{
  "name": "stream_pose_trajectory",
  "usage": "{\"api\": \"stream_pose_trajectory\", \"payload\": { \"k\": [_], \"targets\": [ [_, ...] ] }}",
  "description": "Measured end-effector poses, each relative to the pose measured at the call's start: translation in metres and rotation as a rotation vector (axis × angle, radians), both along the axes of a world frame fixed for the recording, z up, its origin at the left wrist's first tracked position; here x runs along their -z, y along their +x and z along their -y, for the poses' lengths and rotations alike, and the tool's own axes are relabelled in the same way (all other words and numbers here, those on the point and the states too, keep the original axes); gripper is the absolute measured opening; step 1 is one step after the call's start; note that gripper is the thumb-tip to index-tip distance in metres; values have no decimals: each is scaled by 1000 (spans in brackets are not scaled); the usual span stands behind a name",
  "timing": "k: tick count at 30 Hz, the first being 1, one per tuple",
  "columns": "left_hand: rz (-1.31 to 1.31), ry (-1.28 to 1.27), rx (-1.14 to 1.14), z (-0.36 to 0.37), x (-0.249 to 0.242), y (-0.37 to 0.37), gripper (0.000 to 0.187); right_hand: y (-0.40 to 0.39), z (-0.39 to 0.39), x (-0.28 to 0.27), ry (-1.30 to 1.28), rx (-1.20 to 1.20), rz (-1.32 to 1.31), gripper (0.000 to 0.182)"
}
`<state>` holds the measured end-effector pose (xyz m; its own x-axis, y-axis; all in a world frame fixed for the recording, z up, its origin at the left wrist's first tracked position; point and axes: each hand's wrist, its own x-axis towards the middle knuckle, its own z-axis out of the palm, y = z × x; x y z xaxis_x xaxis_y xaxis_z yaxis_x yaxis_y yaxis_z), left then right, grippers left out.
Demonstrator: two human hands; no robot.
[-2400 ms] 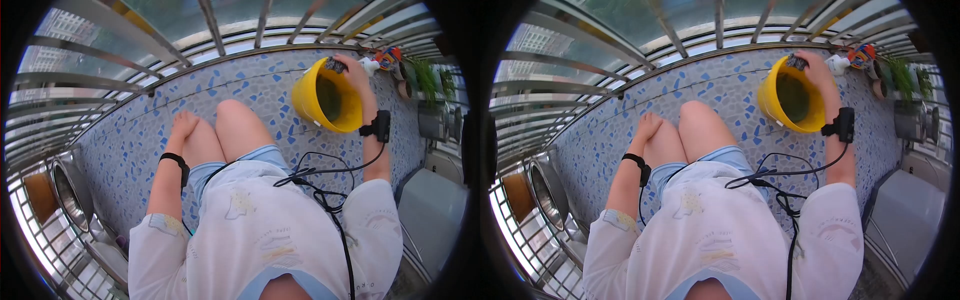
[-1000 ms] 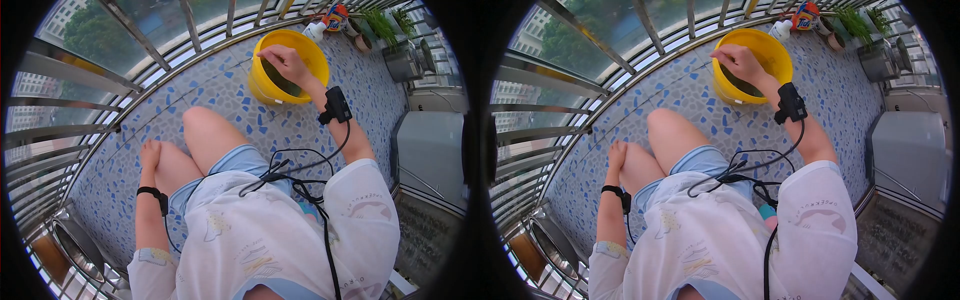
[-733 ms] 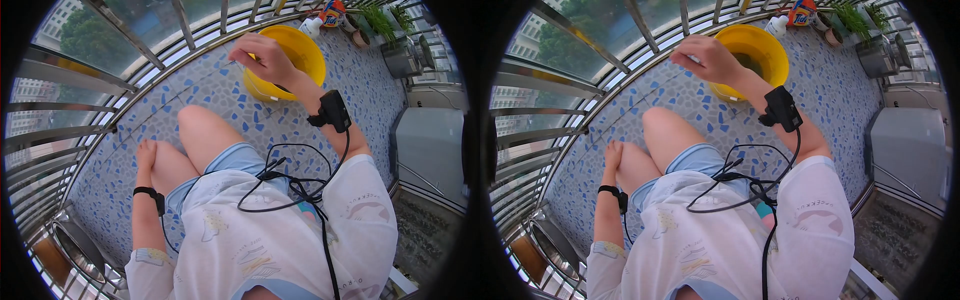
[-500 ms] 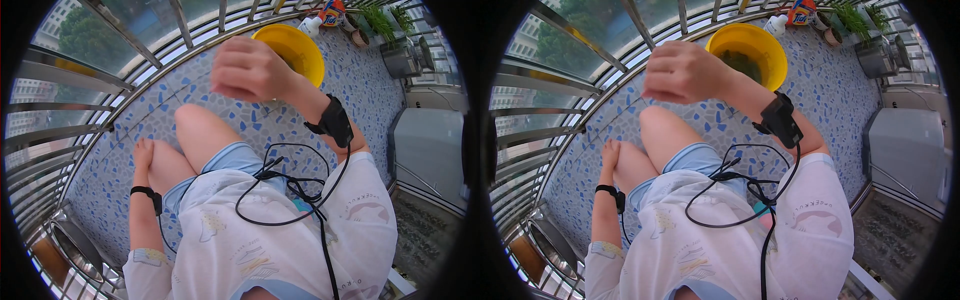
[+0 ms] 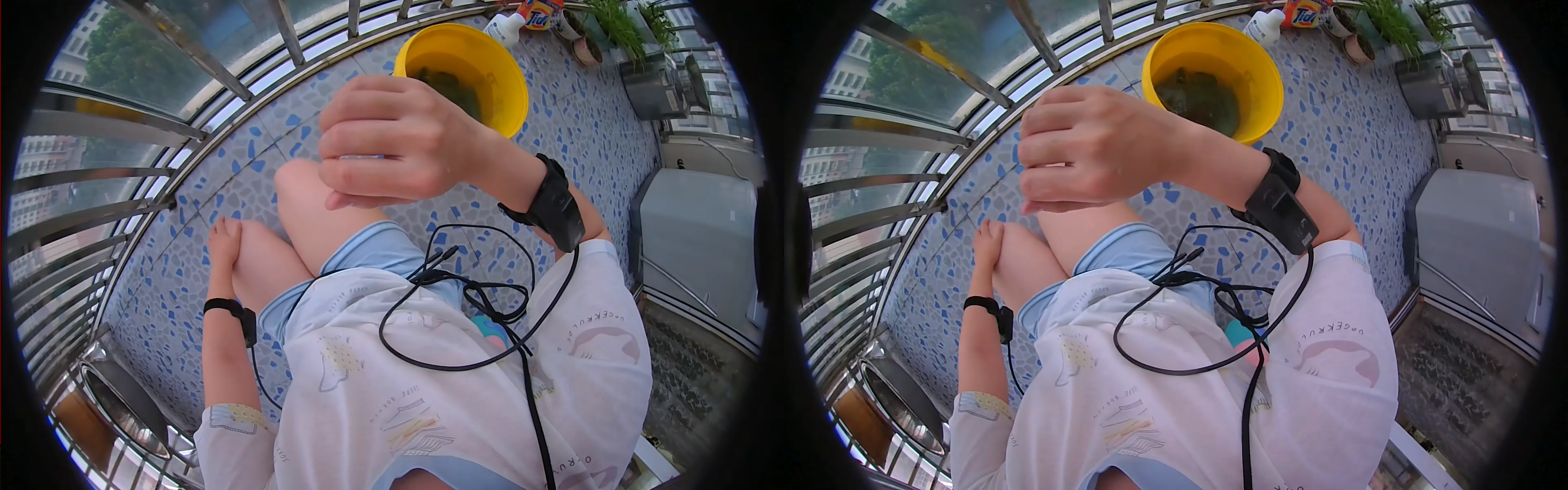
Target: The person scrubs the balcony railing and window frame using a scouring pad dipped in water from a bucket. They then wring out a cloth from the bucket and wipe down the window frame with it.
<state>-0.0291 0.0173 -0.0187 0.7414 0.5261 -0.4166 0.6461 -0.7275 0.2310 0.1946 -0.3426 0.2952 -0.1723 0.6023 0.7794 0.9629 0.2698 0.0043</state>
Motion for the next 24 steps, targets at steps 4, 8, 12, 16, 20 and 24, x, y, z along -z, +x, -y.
{"api": "stream_pose_trajectory", "payload": {
  "k": [4,8,12,16,20,24],
  "targets": [
    [-30,16,-8,3,-5,2,68,2,2,0,-1,8,-1,21],
    [-46,21,-18,5,-7,3,68,4,5,5,-16,22,-22,18],
    [-54,37,-9,5,-7,3,67,31,30,33,-241,273,-54,12],
    [-12,74,27,7,-7,2,65,86,88,110,-572,799,-285,15],
    [-5,52,28,7,-9,2,66,113,146,163,-850,1080,-578,19],
    [7,58,34,6,-7,5,66,125,184,244,-1069,1040,-724,51]
  ]
}}
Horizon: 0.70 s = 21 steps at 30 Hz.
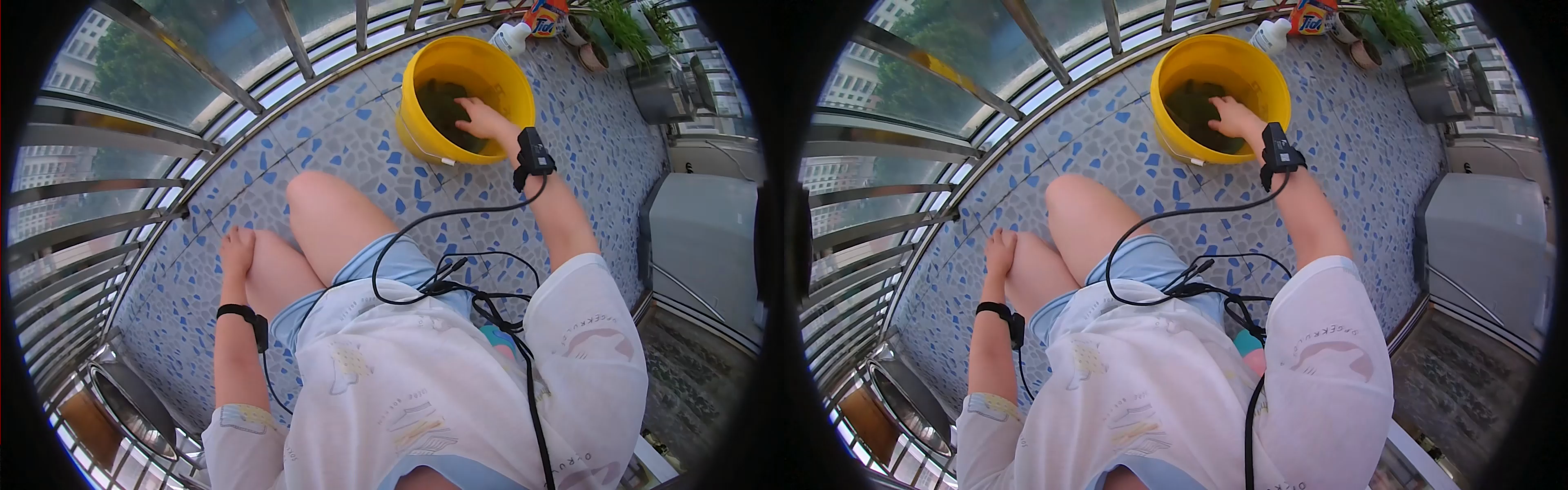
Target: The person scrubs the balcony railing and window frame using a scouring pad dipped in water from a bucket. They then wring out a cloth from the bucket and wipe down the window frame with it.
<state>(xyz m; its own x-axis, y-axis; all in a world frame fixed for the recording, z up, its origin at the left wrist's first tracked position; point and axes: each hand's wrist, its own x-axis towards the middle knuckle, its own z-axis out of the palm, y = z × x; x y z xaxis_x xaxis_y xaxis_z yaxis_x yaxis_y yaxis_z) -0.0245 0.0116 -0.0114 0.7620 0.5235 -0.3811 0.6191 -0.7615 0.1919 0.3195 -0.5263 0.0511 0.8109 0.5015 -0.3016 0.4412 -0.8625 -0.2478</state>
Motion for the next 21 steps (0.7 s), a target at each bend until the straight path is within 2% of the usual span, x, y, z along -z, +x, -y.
{"api": "stream_pose_trajectory", "payload": {
  "k": [1,2,3,5,7,8,10,11,13,14,15,17,21],
  "targets": [
    [-23,5,-5,3,-2,1,66,-2,-7,0,17,-29,-24,65],
    [-48,12,-13,4,-4,2,65,-3,-11,-1,-103,-15,-163,79],
    [-47,22,-19,3,-2,1,65,-12,-14,3,-93,-22,-161,79],
    [-29,15,22,-1,5,-2,65,-22,-21,16,-313,-112,-121,68],
    [-25,14,1,1,1,-2,66,-11,-27,15,-523,-312,-396,58],
    [-21,-2,-7,2,0,-2,66,-9,-26,14,-516,-322,-395,58],
    [-40,-1,-28,3,-1,0,66,-9,-27,6,-608,-230,-624,55],
    [-55,-7,-40,5,-1,1,66,-15,-27,4,-607,-236,-623,55],
    [-88,-6,-70,12,-11,5,67,-38,-27,-9,-438,-144,-189,47],
    [-122,-6,-95,15,-17,7,67,-41,-32,-10,-489,31,-190,51],
    [-121,-6,-98,14,-16,7,67,-35,-32,-8,-489,28,-188,51],
    [-124,-20,-100,12,-12,7,68,-15,-30,-2,-467,-134,-685,59],
    [-114,-11,-109,13,-13,5,68,-17,-30,2,-393,-143,-751,59]
  ]
}}
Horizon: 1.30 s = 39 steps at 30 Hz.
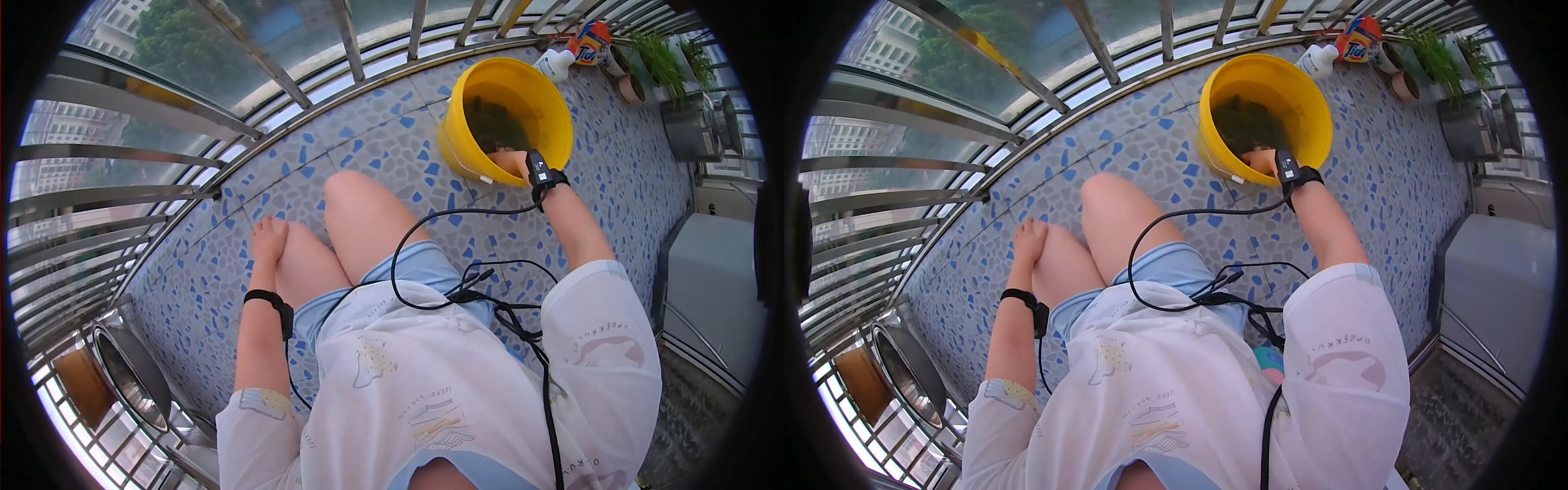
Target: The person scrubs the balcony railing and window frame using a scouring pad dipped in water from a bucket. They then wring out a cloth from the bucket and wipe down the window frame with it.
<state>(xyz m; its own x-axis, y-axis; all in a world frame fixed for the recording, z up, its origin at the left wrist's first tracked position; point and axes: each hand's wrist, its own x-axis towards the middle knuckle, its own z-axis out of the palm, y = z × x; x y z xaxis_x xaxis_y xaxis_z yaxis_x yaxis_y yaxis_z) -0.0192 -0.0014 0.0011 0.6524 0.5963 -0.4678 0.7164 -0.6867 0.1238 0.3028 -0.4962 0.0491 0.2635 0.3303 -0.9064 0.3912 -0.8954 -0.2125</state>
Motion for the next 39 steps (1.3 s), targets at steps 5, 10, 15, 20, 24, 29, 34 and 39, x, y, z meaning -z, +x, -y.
{"api": "stream_pose_trajectory", "payload": {
  "k": [5,10,15,20,24,29,34,39],
  "targets": [
    [-9,-16,-8,0,-2,1,68,5,5,17,60,-183,196,51],
    [-7,-8,-5,2,-4,0,67,-2,3,13,-34,-169,321,57],
    [9,-10,2,0,0,-2,67,8,10,50,-129,-122,378,60],
    [-15,-4,16,0,-1,4,65,6,10,46,-113,41,670,78],
    [14,-19,14,0,-1,4,65,11,3,24,20,77,643,68],
    [3,-9,23,-1,0,2,66,6,3,14,379,-55,993,48],
    [0,-22,-7,0,0,1,66,13,-5,-3,541,-34,951,18],
    [27,-13,-8,-2,1,-5,66,8,-12,-5,501,127,973,19]
  ]
}}
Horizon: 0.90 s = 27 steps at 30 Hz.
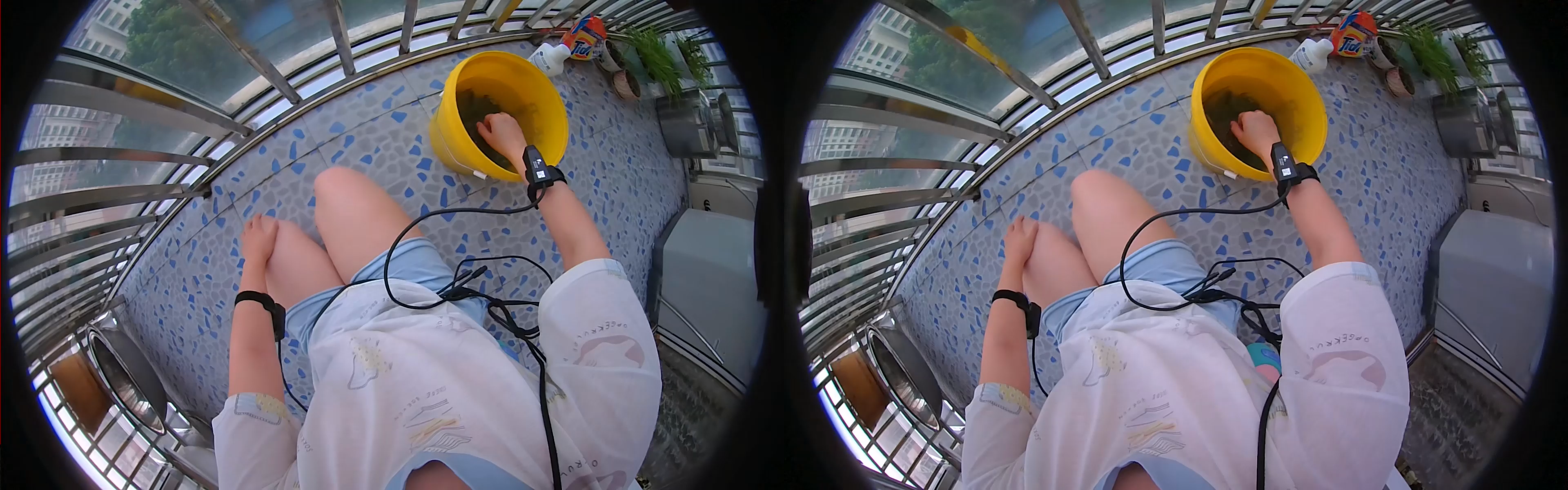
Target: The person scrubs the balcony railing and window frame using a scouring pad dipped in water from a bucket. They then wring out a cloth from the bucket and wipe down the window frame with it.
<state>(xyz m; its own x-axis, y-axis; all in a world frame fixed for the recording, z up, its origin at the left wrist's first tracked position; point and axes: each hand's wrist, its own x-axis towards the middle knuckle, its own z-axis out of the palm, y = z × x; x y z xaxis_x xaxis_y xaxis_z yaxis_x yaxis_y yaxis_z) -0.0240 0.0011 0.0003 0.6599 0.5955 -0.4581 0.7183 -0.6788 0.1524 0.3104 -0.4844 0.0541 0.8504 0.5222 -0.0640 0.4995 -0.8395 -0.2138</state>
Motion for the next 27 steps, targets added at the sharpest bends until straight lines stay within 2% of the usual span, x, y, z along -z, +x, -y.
{"api": "stream_pose_trajectory", "payload": {
  "k": [1,2,3,5,6,7,9,11,12,13,14,15,16,17,18,19,21,24,25,27],
  "targets": [
    [8,1,4,0,1,0,65,1,1,2,32,59,-25,20],
    [16,1,8,-1,3,0,64,6,4,2,-71,37,-139,29],
    [12,6,3,-2,5,0,64,4,8,5,-66,31,-143,29],
    [22,-1,28,-4,9,0,63,-4,16,21,-24,-76,-48,59],
    [18,7,15,-5,9,0,63,6,27,51,-197,-128,-174,78],
    [21,12,26,-5,9,0,63,-2,19,33,-330,-86,-352,77],
    [11,25,17,-4,8,-3,63,-2,19,17,-237,-321,-535,74],
    [39,37,32,-1,5,-2,64,-7,14,5,-128,-281,-627,70],
    [29,46,10,-1,4,-2,64,-3,24,30,-117,-226,-646,64],
    [35,35,10,0,3,-2,65,-4,22,18,-181,-343,-511,66],
    [43,25,9,1,1,-2,65,-2,30,28,-262,-350,-304,70],
    [36,35,-15,3,-1,0,65,2,29,30,-325,-79,-590,70],
    [39,31,-22,5,-3,1,65,6,25,27,-539,-4,-619,62],
    [42,27,-29,6,-5,1,65,11,34,40,-509,61,-688,55],
    [35,34,-50,8,-6,1,65,7,23,12,-659,0,-629,52],
    [19,41,-43,8,-7,1,65,7,18,15,-694,68,-491,56],
    [5,49,-42,8,-8,1,65,7,21,9,-631,94,-333,63],
    [28,5,-58,5,-3,-2,65,5,29,35,-690,53,-196,65],
    [36,3,-58,5,-1,-2,65,6,33,39,-692,50,-194,65],
    [45,-1,-63,4,3,-3,65,6,37,42,-440,-152,-416,59]
  ]
}}
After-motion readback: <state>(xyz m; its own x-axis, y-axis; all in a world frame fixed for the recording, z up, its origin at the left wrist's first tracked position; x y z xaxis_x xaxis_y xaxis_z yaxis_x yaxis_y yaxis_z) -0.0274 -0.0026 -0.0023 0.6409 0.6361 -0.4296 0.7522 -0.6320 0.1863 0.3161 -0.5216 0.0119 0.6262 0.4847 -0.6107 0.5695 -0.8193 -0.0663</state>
